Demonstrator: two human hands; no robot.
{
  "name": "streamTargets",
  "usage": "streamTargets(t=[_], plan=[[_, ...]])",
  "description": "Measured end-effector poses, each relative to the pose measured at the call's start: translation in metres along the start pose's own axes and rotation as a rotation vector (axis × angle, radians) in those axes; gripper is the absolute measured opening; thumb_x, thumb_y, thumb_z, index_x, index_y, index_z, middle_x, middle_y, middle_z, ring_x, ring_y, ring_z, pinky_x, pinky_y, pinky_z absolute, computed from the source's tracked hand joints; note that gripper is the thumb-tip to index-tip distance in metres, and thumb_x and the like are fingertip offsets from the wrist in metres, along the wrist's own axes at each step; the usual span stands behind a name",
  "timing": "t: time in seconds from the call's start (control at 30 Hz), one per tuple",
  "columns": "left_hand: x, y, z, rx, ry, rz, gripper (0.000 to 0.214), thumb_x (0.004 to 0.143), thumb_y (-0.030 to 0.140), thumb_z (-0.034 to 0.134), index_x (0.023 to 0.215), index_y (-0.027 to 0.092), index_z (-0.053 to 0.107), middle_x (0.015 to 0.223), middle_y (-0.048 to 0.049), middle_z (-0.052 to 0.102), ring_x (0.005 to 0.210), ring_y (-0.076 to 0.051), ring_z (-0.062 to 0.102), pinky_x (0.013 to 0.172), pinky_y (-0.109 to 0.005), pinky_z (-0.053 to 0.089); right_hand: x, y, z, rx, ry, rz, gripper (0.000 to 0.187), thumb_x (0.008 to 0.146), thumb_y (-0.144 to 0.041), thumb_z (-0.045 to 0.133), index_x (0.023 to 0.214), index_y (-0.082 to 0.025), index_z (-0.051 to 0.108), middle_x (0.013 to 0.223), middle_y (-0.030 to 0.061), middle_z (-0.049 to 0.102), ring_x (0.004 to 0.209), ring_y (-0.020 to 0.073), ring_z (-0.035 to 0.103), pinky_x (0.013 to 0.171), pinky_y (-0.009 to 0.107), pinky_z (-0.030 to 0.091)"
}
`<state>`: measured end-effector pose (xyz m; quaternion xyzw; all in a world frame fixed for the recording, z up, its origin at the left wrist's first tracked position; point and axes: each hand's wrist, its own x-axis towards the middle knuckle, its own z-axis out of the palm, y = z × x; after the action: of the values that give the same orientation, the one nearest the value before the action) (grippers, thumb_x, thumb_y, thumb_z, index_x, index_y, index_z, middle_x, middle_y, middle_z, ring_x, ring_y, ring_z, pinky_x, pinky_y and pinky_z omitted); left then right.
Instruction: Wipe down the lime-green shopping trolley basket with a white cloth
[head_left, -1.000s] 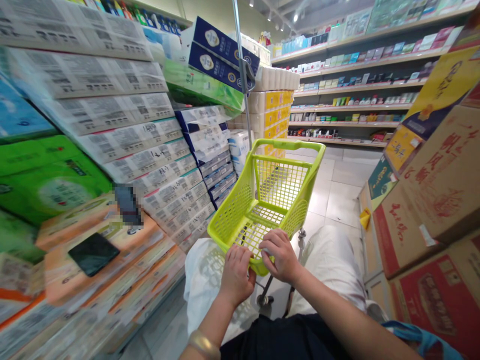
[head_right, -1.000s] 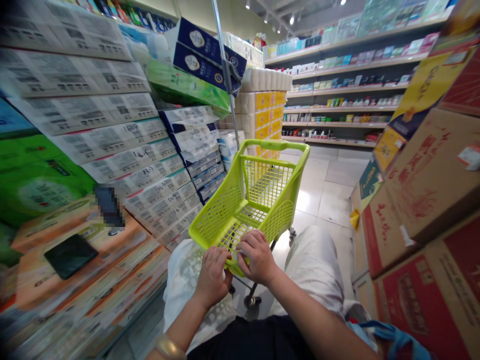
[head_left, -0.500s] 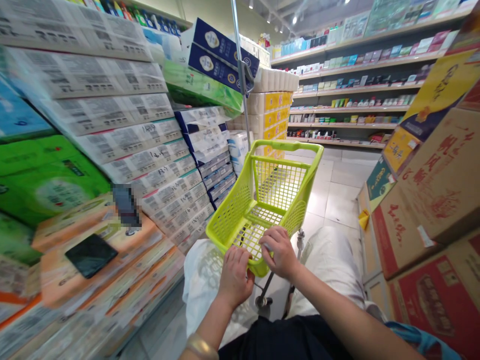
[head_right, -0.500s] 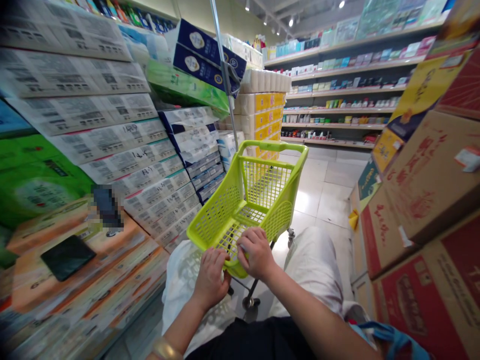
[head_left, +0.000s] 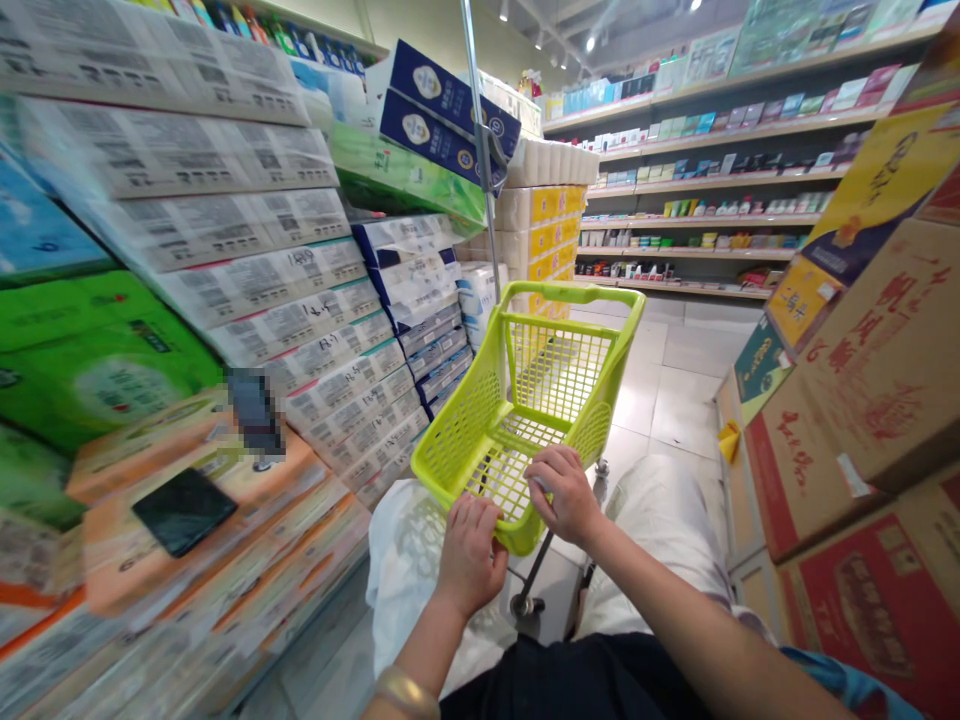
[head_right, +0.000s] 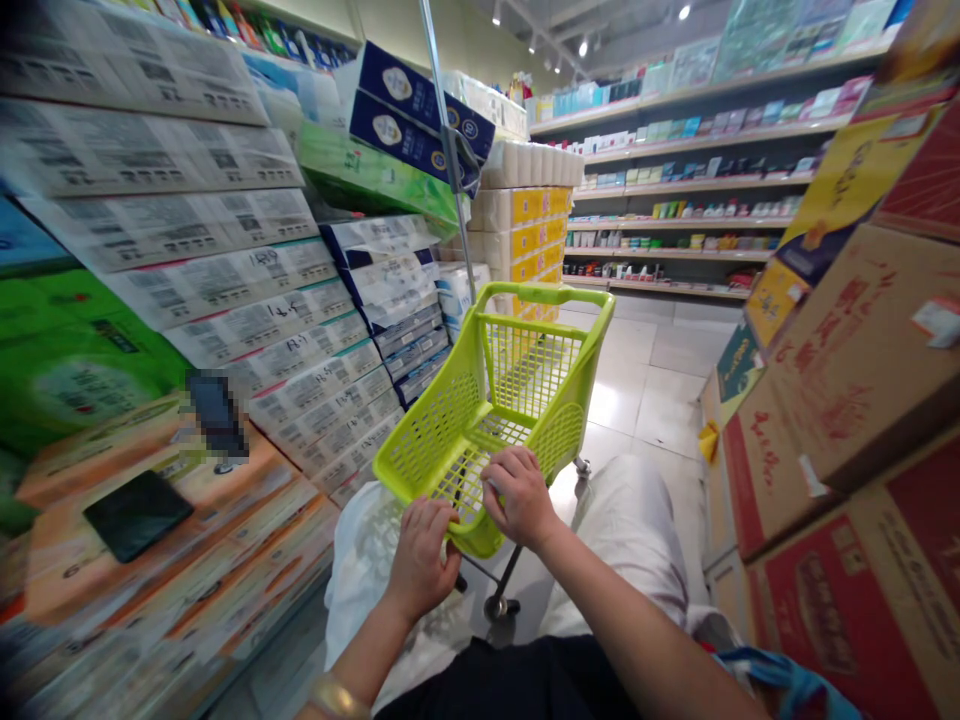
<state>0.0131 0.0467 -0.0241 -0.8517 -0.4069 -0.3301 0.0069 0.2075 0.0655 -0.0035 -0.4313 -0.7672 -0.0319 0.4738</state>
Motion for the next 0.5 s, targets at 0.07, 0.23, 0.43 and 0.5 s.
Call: streamTargets(t=[0.07, 0.23, 0.43, 0.5], plan=[[-0.001, -0.001, 0.001, 0.001, 0.011, -0.005, 0.030, 0.065, 0.010, 0.049, 0.093, 0.022, 0.050, 0.090, -0.0058, 0.058, 0.091, -0.024, 0.055, 0.098, -0.047, 0.041, -0.008, -0.013, 0.005, 0.017, 0.003, 0.020, 0.013, 0.083, -0.017, 0.052, 0.090, -0.023, 0.061, 0.090, 0.0046, 0.059, 0.095, 0.0218, 0.051, 0.089, 0.040, 0.039], [-0.005, -0.005, -0.001, -0.004, -0.001, 0.014, 0.027, 0.069, 0.013, 0.048, 0.094, 0.022, 0.049, 0.092, -0.0061, 0.058, 0.093, -0.025, 0.055, 0.097, -0.047, 0.041, -0.018, -0.024, 0.010, 0.022, -0.080, -0.095, 0.014, 0.082, -0.018, 0.052, 0.093, -0.023, 0.060, 0.093, 0.0044, 0.059, 0.097, 0.0211, 0.051, 0.093, 0.040, 0.038], [-0.004, -0.004, -0.001, 0.010, -0.010, 0.013, 0.032, 0.064, 0.009, 0.049, 0.092, 0.023, 0.049, 0.090, -0.0055, 0.057, 0.092, -0.024, 0.054, 0.098, -0.045, 0.041, 0.001, 0.011, -0.003, -0.038, -0.086, -0.158, 0.013, 0.084, -0.018, 0.052, 0.091, -0.023, 0.060, 0.091, 0.0045, 0.061, 0.092, 0.0200, 0.052, 0.084, 0.036, 0.041], [-0.003, -0.002, 0.001, 0.012, 0.008, 0.015, 0.032, 0.063, 0.009, 0.048, 0.092, 0.022, 0.049, 0.090, -0.0052, 0.057, 0.091, -0.024, 0.054, 0.098, -0.045, 0.040, 0.002, 0.010, -0.003, -0.031, -0.018, -0.070, 0.013, 0.085, -0.016, 0.051, 0.092, -0.022, 0.060, 0.091, 0.0050, 0.060, 0.093, 0.0206, 0.051, 0.085, 0.037, 0.041]])
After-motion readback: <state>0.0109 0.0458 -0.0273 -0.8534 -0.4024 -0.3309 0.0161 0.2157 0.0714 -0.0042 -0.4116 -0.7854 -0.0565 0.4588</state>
